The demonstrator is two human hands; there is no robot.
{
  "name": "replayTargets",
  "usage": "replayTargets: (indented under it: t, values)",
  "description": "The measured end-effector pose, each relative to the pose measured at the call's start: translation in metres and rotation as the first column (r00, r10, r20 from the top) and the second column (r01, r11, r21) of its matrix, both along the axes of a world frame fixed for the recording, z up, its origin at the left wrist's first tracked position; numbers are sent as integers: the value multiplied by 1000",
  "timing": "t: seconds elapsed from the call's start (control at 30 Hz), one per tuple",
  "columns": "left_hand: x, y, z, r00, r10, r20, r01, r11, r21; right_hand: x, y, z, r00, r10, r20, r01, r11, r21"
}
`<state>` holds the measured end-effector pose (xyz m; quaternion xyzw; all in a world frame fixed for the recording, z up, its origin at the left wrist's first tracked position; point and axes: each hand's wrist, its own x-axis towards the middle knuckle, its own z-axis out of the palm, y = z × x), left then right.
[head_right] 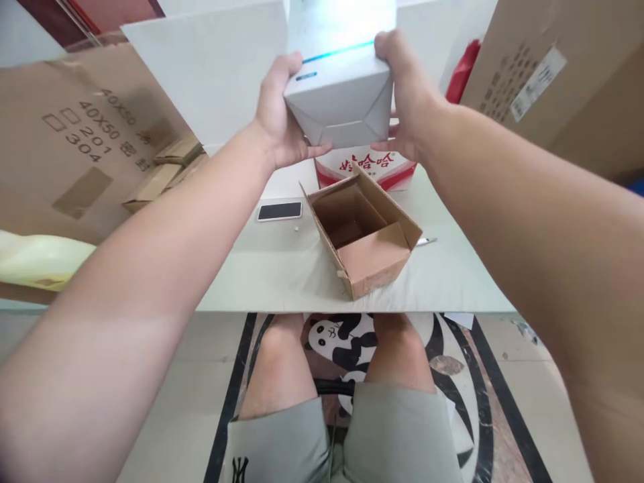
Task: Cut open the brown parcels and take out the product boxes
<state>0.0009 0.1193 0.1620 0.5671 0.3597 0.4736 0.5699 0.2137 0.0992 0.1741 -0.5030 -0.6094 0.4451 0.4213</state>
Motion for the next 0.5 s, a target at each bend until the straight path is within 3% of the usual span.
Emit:
replayTargets:
  t: [0.07,0.1,0.3,0.4,0.5]
  values:
    - [1,30,-12,1000,-1,26,6,979,-205,5,40,-10,996,75,55,-75,997,-3]
    - [0,41,-20,999,17,30,-9,971,-240,5,54,-18,993,98,65,-97,995,-11]
    - [-12,81,-78,997,-39,-61,22,966,-259,0,85,-57,984,117,135,-93,981,-172]
    - [-16,90,-88,994,-41,-100,11,959,-283,1,93,-67,984,123,131,-90,969,-229]
    - [-14,93,-85,991,-23,-132,-14,962,-274,-1,98,-74,974,191,123,-166,967,-193]
